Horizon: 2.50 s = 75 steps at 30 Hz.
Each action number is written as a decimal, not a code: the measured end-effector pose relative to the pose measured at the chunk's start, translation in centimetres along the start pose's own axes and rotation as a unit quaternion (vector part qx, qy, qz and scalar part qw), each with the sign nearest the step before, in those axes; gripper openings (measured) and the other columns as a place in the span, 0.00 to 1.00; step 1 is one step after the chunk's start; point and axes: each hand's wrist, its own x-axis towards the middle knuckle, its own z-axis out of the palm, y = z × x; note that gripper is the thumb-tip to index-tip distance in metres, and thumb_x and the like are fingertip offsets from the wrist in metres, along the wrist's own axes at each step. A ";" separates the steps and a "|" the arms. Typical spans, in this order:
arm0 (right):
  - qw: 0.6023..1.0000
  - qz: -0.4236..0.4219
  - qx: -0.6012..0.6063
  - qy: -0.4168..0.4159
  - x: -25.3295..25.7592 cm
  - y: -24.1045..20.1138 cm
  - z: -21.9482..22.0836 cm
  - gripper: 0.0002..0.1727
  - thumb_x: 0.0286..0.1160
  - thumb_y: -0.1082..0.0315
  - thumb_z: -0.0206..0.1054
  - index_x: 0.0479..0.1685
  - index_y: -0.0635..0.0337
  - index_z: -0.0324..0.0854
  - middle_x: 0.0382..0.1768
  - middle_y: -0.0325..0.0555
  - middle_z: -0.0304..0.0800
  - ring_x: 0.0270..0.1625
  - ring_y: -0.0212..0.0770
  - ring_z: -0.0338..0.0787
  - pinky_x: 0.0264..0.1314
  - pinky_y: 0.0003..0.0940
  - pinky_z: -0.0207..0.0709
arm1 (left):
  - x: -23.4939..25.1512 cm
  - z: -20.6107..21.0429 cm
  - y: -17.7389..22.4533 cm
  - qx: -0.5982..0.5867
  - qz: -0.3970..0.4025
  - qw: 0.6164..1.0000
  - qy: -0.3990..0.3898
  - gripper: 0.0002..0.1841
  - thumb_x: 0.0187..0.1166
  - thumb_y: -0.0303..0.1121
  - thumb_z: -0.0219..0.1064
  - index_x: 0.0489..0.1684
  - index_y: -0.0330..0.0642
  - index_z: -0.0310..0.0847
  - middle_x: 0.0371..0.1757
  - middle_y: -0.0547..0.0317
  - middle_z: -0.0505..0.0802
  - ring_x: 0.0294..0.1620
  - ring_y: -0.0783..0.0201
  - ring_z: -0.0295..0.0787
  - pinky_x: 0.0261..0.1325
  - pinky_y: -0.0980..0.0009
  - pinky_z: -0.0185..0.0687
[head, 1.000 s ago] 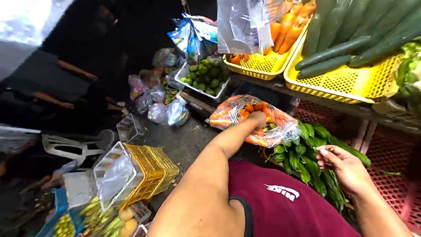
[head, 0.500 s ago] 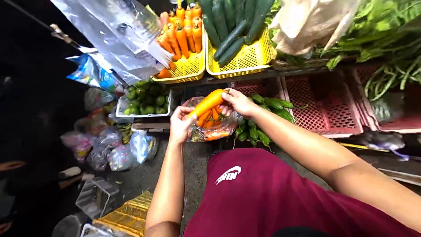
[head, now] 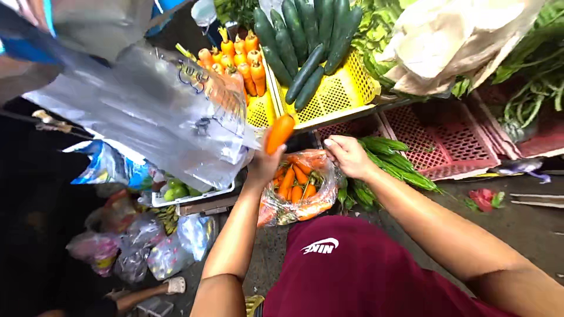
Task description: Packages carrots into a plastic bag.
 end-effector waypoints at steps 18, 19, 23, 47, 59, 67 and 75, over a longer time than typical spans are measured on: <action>0.797 0.473 -0.044 0.373 -31.7 20.9 -13.6 0.23 0.92 0.51 0.55 0.50 0.65 0.82 0.30 0.43 0.82 0.23 0.32 0.77 0.30 0.36 0.78 | 22.1 3.8 -6.1 0.051 -0.106 0.984 0.134 0.35 0.72 0.38 0.75 0.80 0.36 0.69 0.71 0.42 0.87 0.73 0.52 0.85 0.76 0.54 0.80; 0.785 0.507 -0.055 0.350 -32.9 21.8 -13.7 0.27 0.92 0.47 0.55 0.48 0.66 0.85 0.32 0.45 0.85 0.25 0.34 0.79 0.32 0.38 0.78 | 21.5 3.2 -5.8 0.057 -0.110 0.984 0.124 0.37 0.74 0.40 0.75 0.83 0.34 0.66 0.74 0.40 0.85 0.75 0.51 0.83 0.78 0.54 0.79; 0.736 0.650 -0.123 0.146 -37.8 25.0 -15.8 0.26 0.93 0.54 0.56 0.64 0.73 0.82 0.58 0.71 0.88 0.57 0.64 0.89 0.63 0.66 0.79 | 14.6 0.8 -2.0 0.036 -0.029 0.983 0.177 0.22 0.80 0.35 0.64 0.69 0.31 0.78 0.57 0.47 0.92 0.53 0.62 0.90 0.59 0.66 0.86; 0.955 0.246 -0.131 -0.103 -17.3 8.5 -25.3 0.17 0.91 0.61 0.57 0.67 0.61 0.80 0.51 0.50 0.93 0.45 0.39 0.94 0.53 0.39 0.88 | -6.8 15.3 -6.2 0.254 -0.259 0.913 -0.186 0.21 0.81 0.35 0.64 0.70 0.36 0.81 0.66 0.35 0.89 0.69 0.36 0.85 0.68 0.32 0.79; 0.958 0.179 -0.074 -0.211 -17.3 7.4 -18.6 0.16 0.87 0.62 0.62 0.66 0.58 0.82 0.48 0.42 0.94 0.45 0.34 0.93 0.52 0.33 0.88 | -6.1 15.0 -6.0 0.217 -0.284 0.933 -0.041 0.27 0.71 0.35 0.73 0.72 0.36 0.80 0.74 0.33 0.82 0.75 0.33 0.79 0.72 0.31 0.76; 0.977 0.135 -0.029 -0.165 -13.9 5.9 -15.8 0.17 0.90 0.63 0.59 0.69 0.60 0.79 0.58 0.50 0.92 0.57 0.43 0.93 0.61 0.44 0.88 | -11.2 3.4 5.4 -0.330 -0.098 0.886 0.310 0.20 0.78 0.26 0.71 0.65 0.35 0.74 0.52 0.50 0.90 0.50 0.58 0.92 0.55 0.58 0.92; 0.887 0.176 0.309 -0.294 -7.1 0.2 -7.8 0.30 0.97 0.47 0.38 0.78 0.56 0.73 0.60 0.54 0.89 0.54 0.49 0.93 0.56 0.48 0.89 | -13.0 6.5 11.2 -0.476 0.005 0.844 0.247 0.16 0.81 0.22 0.64 0.64 0.45 0.73 0.58 0.51 0.90 0.60 0.52 0.91 0.66 0.52 0.89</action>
